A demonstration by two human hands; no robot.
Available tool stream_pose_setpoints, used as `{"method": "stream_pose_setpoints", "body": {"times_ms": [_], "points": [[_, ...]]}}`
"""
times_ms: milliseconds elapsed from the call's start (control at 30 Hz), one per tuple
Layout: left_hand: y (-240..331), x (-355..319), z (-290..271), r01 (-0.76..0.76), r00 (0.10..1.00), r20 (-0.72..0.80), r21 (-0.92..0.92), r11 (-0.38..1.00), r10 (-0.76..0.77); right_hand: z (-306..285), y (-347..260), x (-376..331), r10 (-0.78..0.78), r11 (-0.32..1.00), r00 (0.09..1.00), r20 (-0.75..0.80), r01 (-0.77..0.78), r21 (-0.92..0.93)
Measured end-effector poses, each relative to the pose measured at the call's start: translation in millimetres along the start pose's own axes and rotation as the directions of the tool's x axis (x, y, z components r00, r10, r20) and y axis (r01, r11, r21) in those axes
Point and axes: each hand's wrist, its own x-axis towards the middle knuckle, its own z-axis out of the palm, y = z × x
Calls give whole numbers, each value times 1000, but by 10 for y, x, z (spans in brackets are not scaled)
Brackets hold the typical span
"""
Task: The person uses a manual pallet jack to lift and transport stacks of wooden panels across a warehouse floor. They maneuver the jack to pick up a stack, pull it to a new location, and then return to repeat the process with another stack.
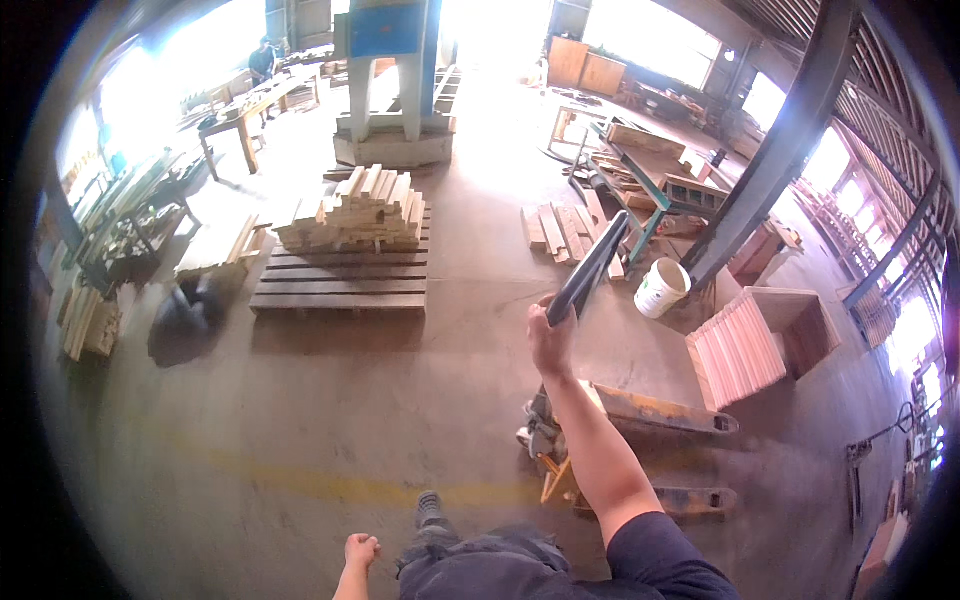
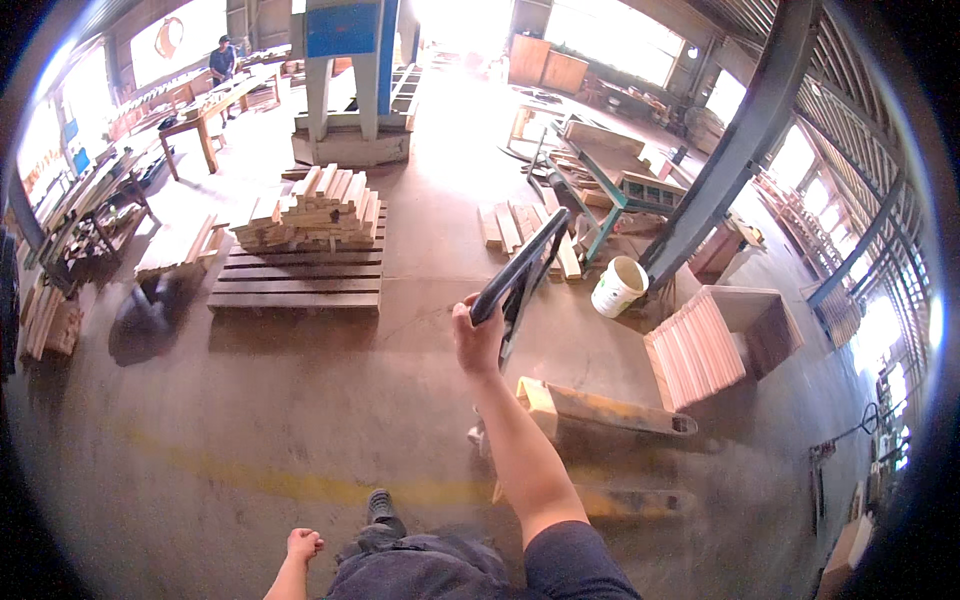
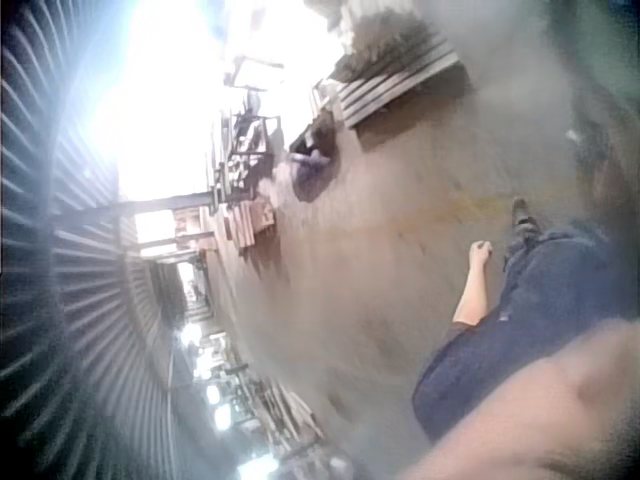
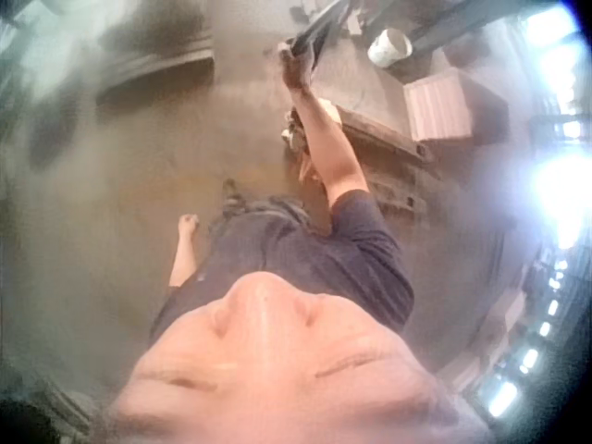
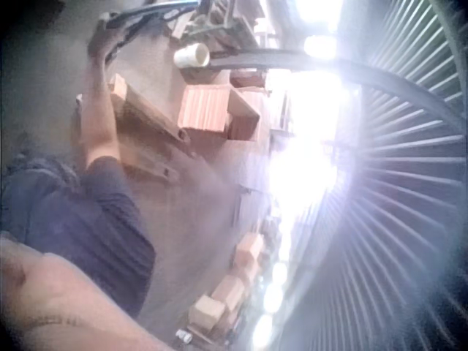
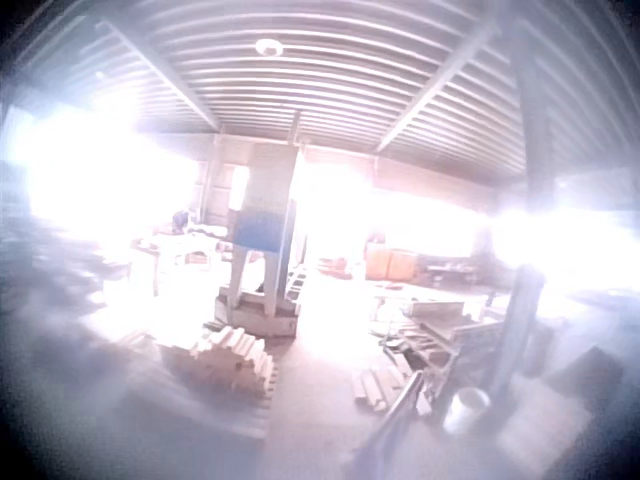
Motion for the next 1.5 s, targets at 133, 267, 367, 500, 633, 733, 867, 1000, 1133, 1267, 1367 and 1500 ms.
{"method": "stream_pose_setpoints", "body": {"times_ms": [133, 267, 367, 500, 633, 733, 867, 1000, 1133, 1267, 1367, 1500], "points": [[338, 434, -381, -113, 993, 18, 23, 993, 113, 535, 152, 283, 63, 991, 998, 10, -64, 118], [656, 677, -620, -91, 995, -27, 24, 996, 92, 1470, 296, 586, -28, 999, 995, 99, 26, 25], [980, 595, -664, -122, 992, -33, -70, 990, 120, 1908, 772, 867, 27, 1000, 971, 237, -25, -9], [497, 757, -950, -307, 950, -24, 125, 943, 312, 2774, 607, 837, -31, 989, 945, 326, 77, -128], [-166, 757, -1101, -644, 738, 258, 542, 539, 623, 3358, 584, 863, 24, 959, 847, 531, 130, -251], [-270, 327, -932, -1, 1000, 31, 208, 978, -5, 3444, 626, 488, 2, 855, 790, 613, 317, -411], [-960, 251, -872, -386, 892, 165, 761, 521, 420, 2975, 1040, -265, 418, 790, 652, 632, 82, -608], [-459, -421, -908, 16, 993, -114, 440, 898, 38, 1309, 2183, -861, 570, 666, 597, 565, 68, -743], [-867, -528, -1210, 175, 984, 6, 166, 971, -178, 201, 2607, -1685, 682, 553, 592, 429, -33, -833], [-863, -431, -1227, 269, 961, -32, -132, 954, -275, -623, 2533, -2260, 878, 337, 445, 174, -318, -886], [-698, -315, -1280, 183, 982, -25, -59, 981, -185, -1038, 2583, -2585, 897, 321, 413, 159, -362, -875], [-148, -435, -1038, 104, 992, 58, 73, 992, -108, -1167, 2507, -2926, 901, 244, 417, 118, -263, -934]]}}
